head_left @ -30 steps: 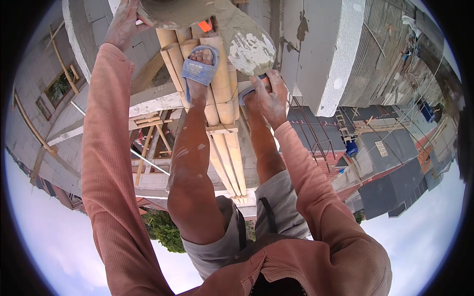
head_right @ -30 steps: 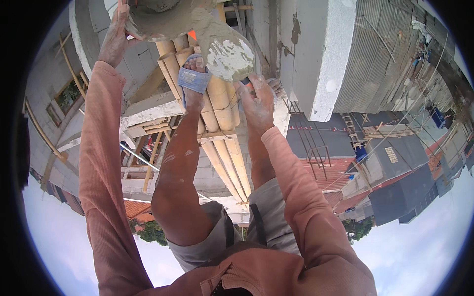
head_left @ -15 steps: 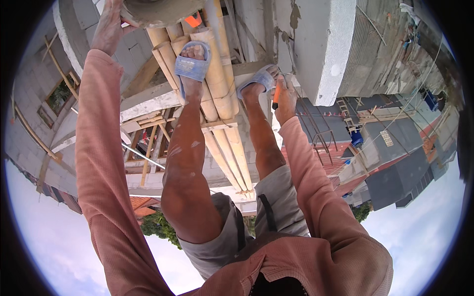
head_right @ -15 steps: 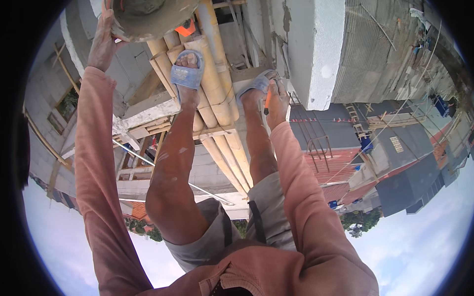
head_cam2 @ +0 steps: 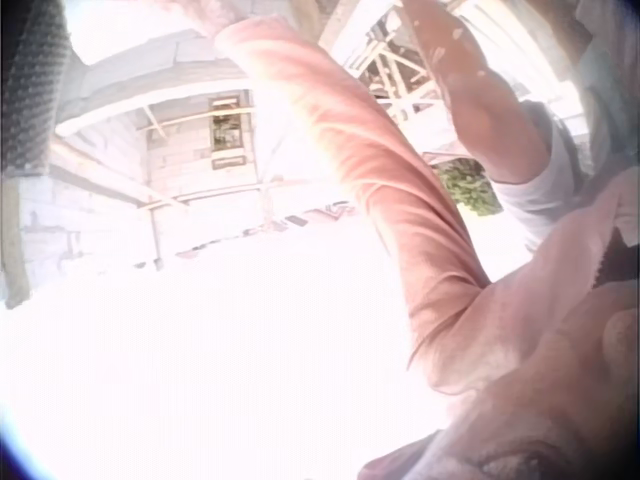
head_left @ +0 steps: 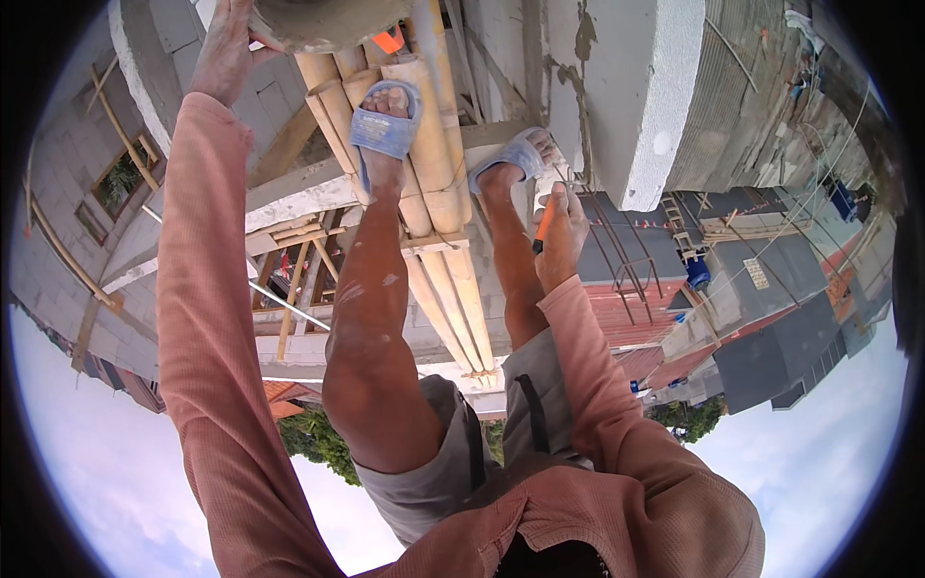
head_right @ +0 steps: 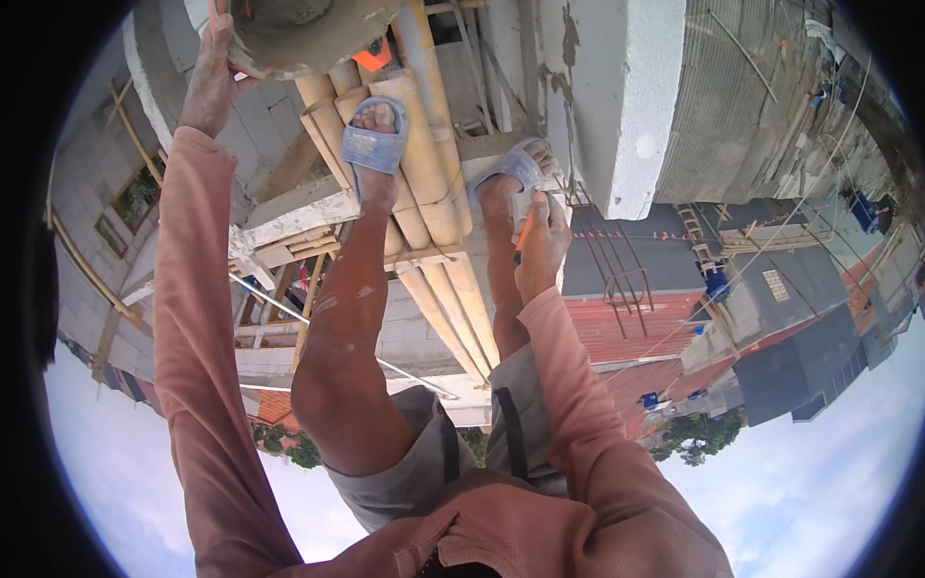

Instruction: The person positions a large white brick onto a mortar-covered concrete beam, uses a hammer to tap it into place, applies mortar to the top and sides with a trowel, and uses a saw to cut a smaller brick piece to fit the gap.

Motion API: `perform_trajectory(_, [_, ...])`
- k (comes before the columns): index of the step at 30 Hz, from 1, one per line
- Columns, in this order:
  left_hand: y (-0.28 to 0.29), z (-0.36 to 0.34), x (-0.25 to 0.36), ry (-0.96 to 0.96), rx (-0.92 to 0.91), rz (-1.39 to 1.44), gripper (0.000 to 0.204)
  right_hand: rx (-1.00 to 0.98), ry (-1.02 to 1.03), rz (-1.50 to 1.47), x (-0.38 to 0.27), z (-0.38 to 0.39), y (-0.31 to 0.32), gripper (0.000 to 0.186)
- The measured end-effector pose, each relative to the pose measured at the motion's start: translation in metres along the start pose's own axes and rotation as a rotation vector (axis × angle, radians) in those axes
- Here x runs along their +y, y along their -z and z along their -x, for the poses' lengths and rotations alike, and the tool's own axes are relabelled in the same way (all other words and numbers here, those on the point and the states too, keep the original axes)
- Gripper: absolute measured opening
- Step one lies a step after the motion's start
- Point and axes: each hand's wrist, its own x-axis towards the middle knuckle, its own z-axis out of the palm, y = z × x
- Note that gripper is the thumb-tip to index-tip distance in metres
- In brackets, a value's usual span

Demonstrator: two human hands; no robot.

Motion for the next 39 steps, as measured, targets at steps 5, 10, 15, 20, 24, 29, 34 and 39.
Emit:
perform_trajectory(5, [-0.002,-0.007,-0.009,-0.010,-0.028,0.065,0.084,-0.092,0.045,0.141,0.019,-0.069,-0.012,0.025])
perform_trajectory(10, [0.000,-0.014,-0.010,0.018,-0.024,0.068,0.080,0.016,0.163,0.203,0.042,-0.109,-0.010,0.026])
perform_trajectory(15, [0.028,-0.016,-0.036,0.046,-0.068,0.153,0.054,0.084,0.250,0.039,0.054,-0.051,-0.027,0.022])
perform_trajectory(20, [-0.002,-0.013,-0.026,0.038,0.049,0.182,0.049,0.034,0.092,0.093,0.049,-0.052,-0.018,0.021])
perform_trajectory(24, [0.012,-0.015,-0.032,0.055,-0.021,0.245,0.051,-0.026,0.037,0.048,0.028,-0.097,-0.033,0.020])
perform_trajectory(29, [0.019,-0.020,-0.041,0.106,0.049,0.231,0.040,0.028,0.064,-0.039,0.029,-0.091,-0.014,0.023])
perform_trajectory(34, [0.022,-0.015,-0.031,0.157,-0.110,0.208,0.068,0.010,0.056,0.045,0.005,-0.013,0.000,0.026])
perform_trajectory(39, [0.001,-0.015,-0.028,0.194,-0.150,0.248,0.058,-0.063,0.168,0.278,-0.010,0.030,0.023,0.037])
